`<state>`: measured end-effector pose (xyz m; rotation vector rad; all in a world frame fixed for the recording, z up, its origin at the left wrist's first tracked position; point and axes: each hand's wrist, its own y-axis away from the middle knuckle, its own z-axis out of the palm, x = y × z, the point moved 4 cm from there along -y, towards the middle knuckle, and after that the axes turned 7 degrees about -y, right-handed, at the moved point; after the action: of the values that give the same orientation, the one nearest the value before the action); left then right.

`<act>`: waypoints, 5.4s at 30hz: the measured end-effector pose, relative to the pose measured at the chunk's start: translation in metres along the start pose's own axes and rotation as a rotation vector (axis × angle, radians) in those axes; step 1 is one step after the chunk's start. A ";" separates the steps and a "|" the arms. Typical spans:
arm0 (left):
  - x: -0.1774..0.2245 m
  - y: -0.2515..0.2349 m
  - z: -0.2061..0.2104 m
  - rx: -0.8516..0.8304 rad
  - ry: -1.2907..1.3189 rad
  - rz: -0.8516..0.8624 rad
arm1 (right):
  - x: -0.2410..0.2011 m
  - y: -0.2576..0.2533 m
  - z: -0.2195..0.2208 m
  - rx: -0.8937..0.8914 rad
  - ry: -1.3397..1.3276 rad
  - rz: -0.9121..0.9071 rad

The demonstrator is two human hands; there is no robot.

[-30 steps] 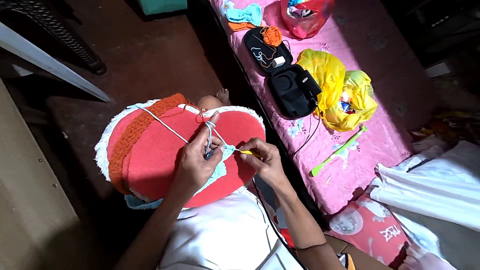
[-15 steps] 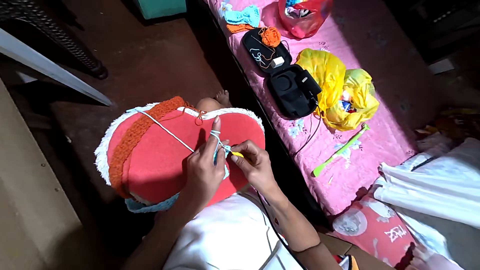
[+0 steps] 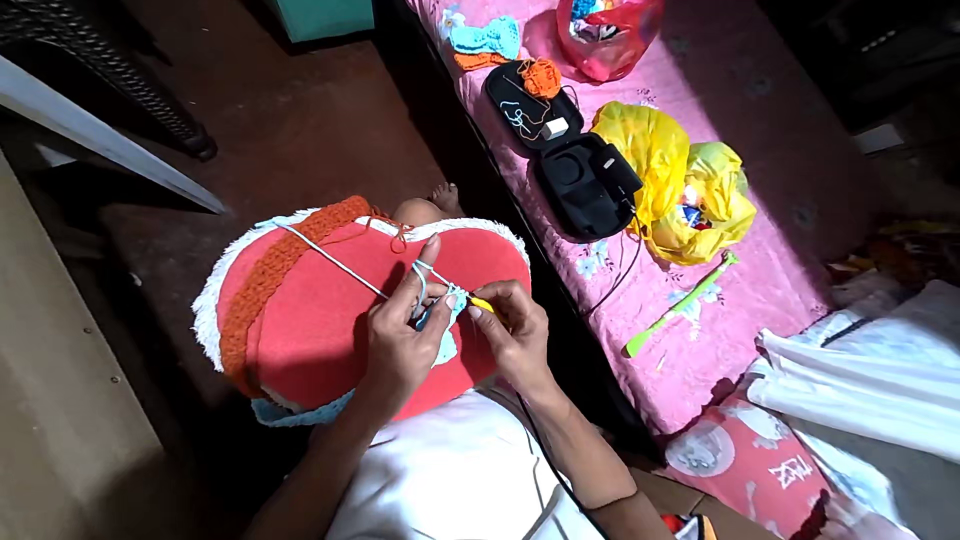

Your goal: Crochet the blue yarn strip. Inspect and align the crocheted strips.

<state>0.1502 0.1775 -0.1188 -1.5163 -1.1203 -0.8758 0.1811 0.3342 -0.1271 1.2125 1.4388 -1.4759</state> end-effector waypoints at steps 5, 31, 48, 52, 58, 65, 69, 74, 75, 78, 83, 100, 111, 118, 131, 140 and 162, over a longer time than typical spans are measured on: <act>0.000 -0.005 -0.006 -0.030 0.042 -0.060 | -0.006 0.001 0.000 -0.027 0.372 -0.324; -0.003 -0.009 -0.008 -0.078 0.103 -0.175 | 0.001 -0.003 0.000 -0.045 -0.349 0.403; -0.002 -0.009 -0.009 -0.060 0.068 -0.078 | 0.001 -0.013 0.015 -0.022 -0.539 0.345; -0.006 -0.015 -0.015 -0.111 0.201 -0.171 | 0.002 -0.005 0.010 -0.002 0.158 -0.177; -0.013 -0.019 -0.023 -0.148 0.424 -0.323 | 0.001 -0.006 0.004 -0.097 0.223 -0.344; -0.007 -0.018 -0.020 -0.169 0.288 -0.232 | 0.006 -0.008 -0.003 -0.080 -0.392 0.213; -0.006 -0.012 -0.012 -0.142 0.094 -0.154 | 0.014 -0.008 0.001 -0.145 -0.710 0.457; -0.008 -0.004 -0.003 -0.114 -0.127 -0.057 | 0.010 -0.011 0.006 -0.133 -0.501 0.343; -0.008 -0.003 -0.002 -0.096 -0.184 -0.016 | 0.006 -0.011 0.006 -0.134 -0.296 0.248; -0.006 0.000 0.002 -0.026 -0.376 0.129 | -0.003 -0.011 0.011 -0.106 0.128 0.062; -0.003 -0.001 0.002 -0.043 -0.230 0.155 | -0.002 -0.019 0.013 -0.035 -0.421 0.329; -0.016 -0.019 -0.019 -0.262 0.637 -0.471 | 0.005 -0.005 -0.002 -0.087 0.049 -0.295; -0.012 -0.020 -0.014 -0.253 0.528 -0.414 | 0.018 -0.012 0.003 -0.206 -0.958 0.446; -0.009 -0.016 -0.010 -0.162 0.374 -0.284 | 0.017 -0.023 0.015 -0.143 -0.879 0.433; -0.016 -0.046 -0.033 -0.222 0.532 -0.337 | 0.021 -0.037 0.021 -0.066 -0.793 0.486; -0.034 -0.053 -0.040 -0.320 0.820 -0.407 | 0.032 -0.044 0.030 -0.051 -0.805 0.578; -0.057 -0.074 -0.053 -0.212 0.883 -0.495 | 0.033 -0.069 0.048 -0.126 -0.712 0.593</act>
<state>0.0629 0.1174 -0.1380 -0.8144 -0.7338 -1.8199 0.0996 0.2975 -0.1412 0.8026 0.6078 -1.1878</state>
